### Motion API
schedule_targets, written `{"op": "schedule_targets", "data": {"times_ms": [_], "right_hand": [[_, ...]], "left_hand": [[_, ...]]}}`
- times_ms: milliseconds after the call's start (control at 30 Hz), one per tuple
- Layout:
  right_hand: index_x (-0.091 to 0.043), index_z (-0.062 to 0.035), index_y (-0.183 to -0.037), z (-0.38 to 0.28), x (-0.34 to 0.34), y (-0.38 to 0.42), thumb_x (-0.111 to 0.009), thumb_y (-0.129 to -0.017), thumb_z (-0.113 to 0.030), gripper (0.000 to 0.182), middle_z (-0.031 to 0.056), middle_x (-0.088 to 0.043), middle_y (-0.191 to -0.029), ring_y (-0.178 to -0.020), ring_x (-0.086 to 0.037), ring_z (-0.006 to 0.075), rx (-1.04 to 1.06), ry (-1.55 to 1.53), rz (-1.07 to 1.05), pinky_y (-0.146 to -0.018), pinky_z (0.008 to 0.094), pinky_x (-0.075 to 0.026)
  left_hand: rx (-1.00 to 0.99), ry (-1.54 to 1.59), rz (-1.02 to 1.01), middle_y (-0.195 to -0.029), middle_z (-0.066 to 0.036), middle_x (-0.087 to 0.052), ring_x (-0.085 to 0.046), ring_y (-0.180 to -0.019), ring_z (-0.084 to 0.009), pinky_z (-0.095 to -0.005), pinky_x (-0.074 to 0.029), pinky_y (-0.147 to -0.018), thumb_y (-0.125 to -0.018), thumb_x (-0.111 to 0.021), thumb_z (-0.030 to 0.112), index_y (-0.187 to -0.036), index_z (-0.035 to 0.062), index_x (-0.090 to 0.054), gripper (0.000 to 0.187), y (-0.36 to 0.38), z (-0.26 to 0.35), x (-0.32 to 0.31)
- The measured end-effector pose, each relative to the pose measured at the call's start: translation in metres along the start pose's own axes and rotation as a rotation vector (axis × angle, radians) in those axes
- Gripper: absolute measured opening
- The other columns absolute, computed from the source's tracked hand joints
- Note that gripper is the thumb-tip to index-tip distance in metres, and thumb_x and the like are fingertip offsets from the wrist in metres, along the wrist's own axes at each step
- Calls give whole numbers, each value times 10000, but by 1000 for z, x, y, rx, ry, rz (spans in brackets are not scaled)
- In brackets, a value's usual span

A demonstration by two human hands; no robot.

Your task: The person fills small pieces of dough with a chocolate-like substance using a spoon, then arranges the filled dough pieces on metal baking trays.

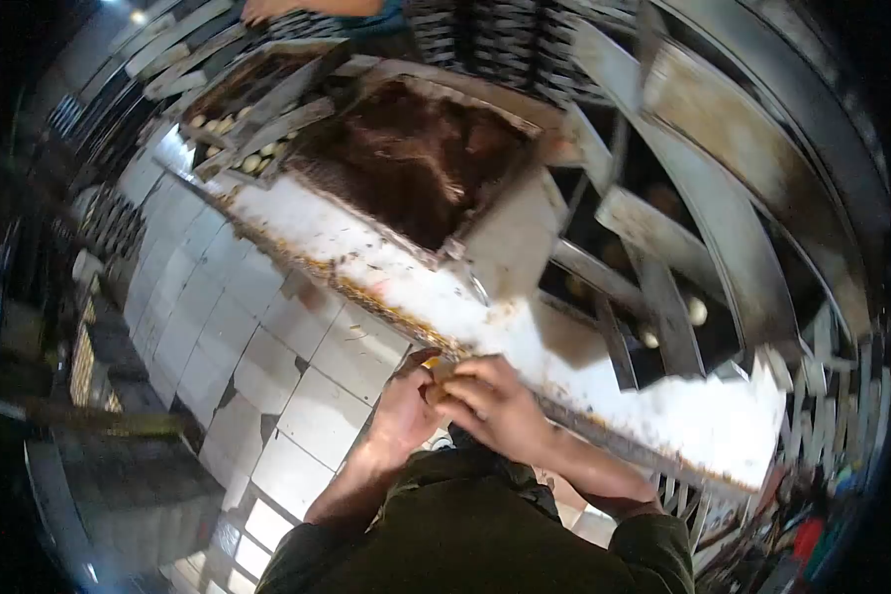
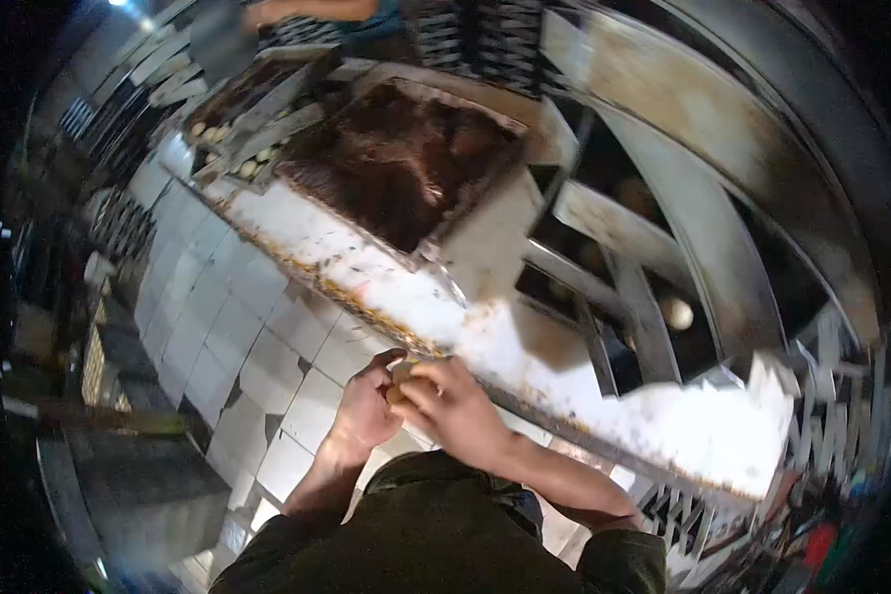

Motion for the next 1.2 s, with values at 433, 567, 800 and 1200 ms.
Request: {"op": "schedule_targets", "data": {"times_ms": [433,567,800,1200], "right_hand": [[-551,2,-896,-7,132,242,-649,-723,41,202,171,-502,-1051,-885,-573,245,-478,179,690,-683,280,-494],[-622,-44,-949,9,166,336,-609,-678,35,283,219,-405,-1225,-1198,-308,429,-484,720,656,-984,516,-280],[-576,12,-975,200,311,467,-495,-789,-46,211,180,-550,-1043,-980,-525,323,-829,173,1009,-895,379,-394],[-591,-78,-847,238,323,468,-546,-786,-227,167,106,-541,-859,-840,-481,296,-878,681,489,-721,426,-395]], "left_hand": [[27,-630,-482,-1012,-54,-560,-528,-898,-94,-224,-430,-802,-899,-531,141,-1125,15,-506,260,23,-231,-120],[-32,-527,-594,-1009,-89,-532,-541,-884,-144,-254,-478,-772,-883,-514,65,-1075,19,-474,202,0,-355,-207],[-808,-1735,-1073,-1342,-136,-386,-321,-1274,-307,-448,-164,-1075,-720,-462,-47,-1311,51,-361,608,-85,-532,-243],[-343,-1066,-192,-969,-114,-594,-560,-947,-226,-329,-424,-853,-915,-433,93,-1000,-9,-536,168,37,-376,-145]]}}
Point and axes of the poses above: each hand's wrist, its own y-axis away from the middle knuckle, its own x-axis out of the back of the hand, z = x × y, the point moved 3 cm from there along -y, towards the middle knuckle
